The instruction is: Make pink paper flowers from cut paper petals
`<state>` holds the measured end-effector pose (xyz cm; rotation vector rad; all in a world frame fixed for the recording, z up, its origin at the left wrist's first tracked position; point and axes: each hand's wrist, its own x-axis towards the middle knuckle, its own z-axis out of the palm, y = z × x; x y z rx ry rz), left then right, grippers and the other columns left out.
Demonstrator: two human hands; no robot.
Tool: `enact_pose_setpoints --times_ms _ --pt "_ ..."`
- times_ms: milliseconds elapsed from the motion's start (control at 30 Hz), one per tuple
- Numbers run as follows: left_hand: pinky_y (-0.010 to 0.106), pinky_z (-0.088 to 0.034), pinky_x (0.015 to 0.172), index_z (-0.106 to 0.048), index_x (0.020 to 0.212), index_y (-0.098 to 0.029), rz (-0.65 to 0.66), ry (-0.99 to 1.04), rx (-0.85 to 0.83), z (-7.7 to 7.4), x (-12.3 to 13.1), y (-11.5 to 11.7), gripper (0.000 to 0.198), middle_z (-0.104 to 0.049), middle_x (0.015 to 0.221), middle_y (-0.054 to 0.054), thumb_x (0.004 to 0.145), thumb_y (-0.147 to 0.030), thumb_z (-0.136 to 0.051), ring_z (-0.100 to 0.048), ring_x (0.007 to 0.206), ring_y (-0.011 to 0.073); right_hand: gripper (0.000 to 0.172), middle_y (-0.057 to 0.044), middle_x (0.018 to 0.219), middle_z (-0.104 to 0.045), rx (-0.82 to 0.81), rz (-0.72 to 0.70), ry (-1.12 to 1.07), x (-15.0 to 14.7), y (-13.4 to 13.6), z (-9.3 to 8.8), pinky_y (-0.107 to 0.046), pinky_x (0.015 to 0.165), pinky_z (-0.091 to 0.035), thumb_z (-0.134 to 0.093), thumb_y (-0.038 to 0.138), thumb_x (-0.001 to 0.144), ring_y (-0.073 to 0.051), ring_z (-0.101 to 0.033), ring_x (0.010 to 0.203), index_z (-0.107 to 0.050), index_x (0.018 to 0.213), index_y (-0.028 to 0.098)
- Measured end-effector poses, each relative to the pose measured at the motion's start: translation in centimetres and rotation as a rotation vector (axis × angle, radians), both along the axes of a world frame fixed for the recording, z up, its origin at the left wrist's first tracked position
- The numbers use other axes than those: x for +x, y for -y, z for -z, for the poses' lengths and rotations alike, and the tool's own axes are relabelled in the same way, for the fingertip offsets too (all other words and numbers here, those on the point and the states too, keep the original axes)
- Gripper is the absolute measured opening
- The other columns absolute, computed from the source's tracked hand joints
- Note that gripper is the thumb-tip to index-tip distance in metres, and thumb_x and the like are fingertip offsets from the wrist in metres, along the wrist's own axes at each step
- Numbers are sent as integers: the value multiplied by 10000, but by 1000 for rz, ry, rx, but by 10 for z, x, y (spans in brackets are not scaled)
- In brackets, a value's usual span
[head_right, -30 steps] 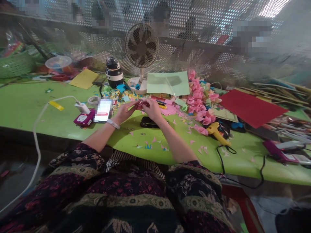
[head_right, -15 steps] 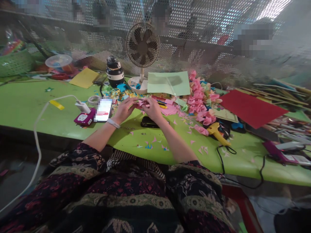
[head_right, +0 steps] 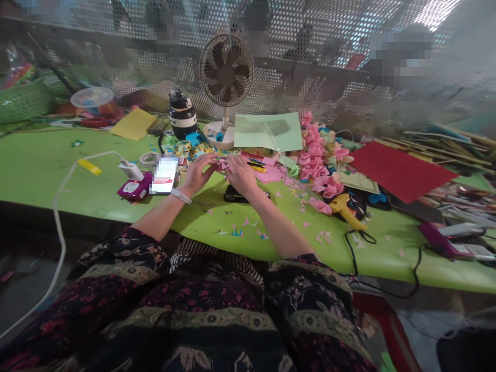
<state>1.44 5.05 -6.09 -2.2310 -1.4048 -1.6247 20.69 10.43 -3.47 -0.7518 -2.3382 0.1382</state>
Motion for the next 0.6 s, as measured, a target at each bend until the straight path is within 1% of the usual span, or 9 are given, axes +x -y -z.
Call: enact_pose_setpoints --times_ms 100,200,300,367,433,500,533,600 --pt "463 -526 1101 -712 1042 -197 25 4 -39 -4 3 4 156 -725 1272 127 1009 -292 -594 -662 1262 235 251 -126 1228 -718 29 2 16 0 2 -2 -464 955 -535 -456 203 986 -296 -623 1122 -672 1113 216" --pt "456 -547 1071 -716 1064 -197 120 117 -117 -9 11 10 185 -732 1249 133 989 -339 -624 -692 1197 233 264 -134 1169 -716 57 6 22 0 1 -3 -472 930 -541 -438 179 997 -301 -619 1087 -687 1076 214" --pt "395 -611 953 -691 1154 -203 254 397 -282 -14 17 15 284 -735 1237 128 946 -396 -675 -722 1108 215 284 -143 1178 -702 96 18 37 1 -1 -3 -485 925 -543 -432 169 1011 -306 -610 1081 -704 1082 205" --pt "358 -634 870 -679 1171 -215 285 621 -413 -17 19 16 303 -748 1216 110 955 -426 -652 -732 1068 204 288 -140 1201 -693 126 15 55 2 -2 -3 -500 948 -535 -438 171 1017 -307 -598 1099 -714 1089 210" --pt "333 -642 804 -701 1074 -206 252 784 -530 -19 18 16 289 -777 1106 89 957 -464 -644 -748 987 195 287 -139 1220 -685 158 9 76 3 -2 -3 -512 958 -524 -442 186 1027 -310 -583 1122 -721 1088 217" --pt "325 -643 762 -717 942 -182 226 854 -630 -21 17 16 335 -787 961 80 922 -515 -686 -756 876 188 293 -134 1201 -683 183 8 97 4 -3 -2 -502 924 -523 -435 191 1036 -306 -576 1105 -724 1071 224" --pt "330 -643 761 -719 900 -171 238 867 -673 -21 17 16 358 -785 911 81 894 -529 -720 -755 833 185 297 -132 1181 -684 190 10 109 4 -3 -2 -495 904 -520 -431 193 1040 -304 -574 1087 -725 1058 226" --pt "342 -642 788 -729 875 -157 299 881 -740 -21 18 16 378 -785 873 86 842 -529 -783 -755 790 177 303 -132 1141 -683 189 15 130 4 -2 -2 -486 876 -512 -423 194 1043 -303 -573 1056 -726 1034 221"
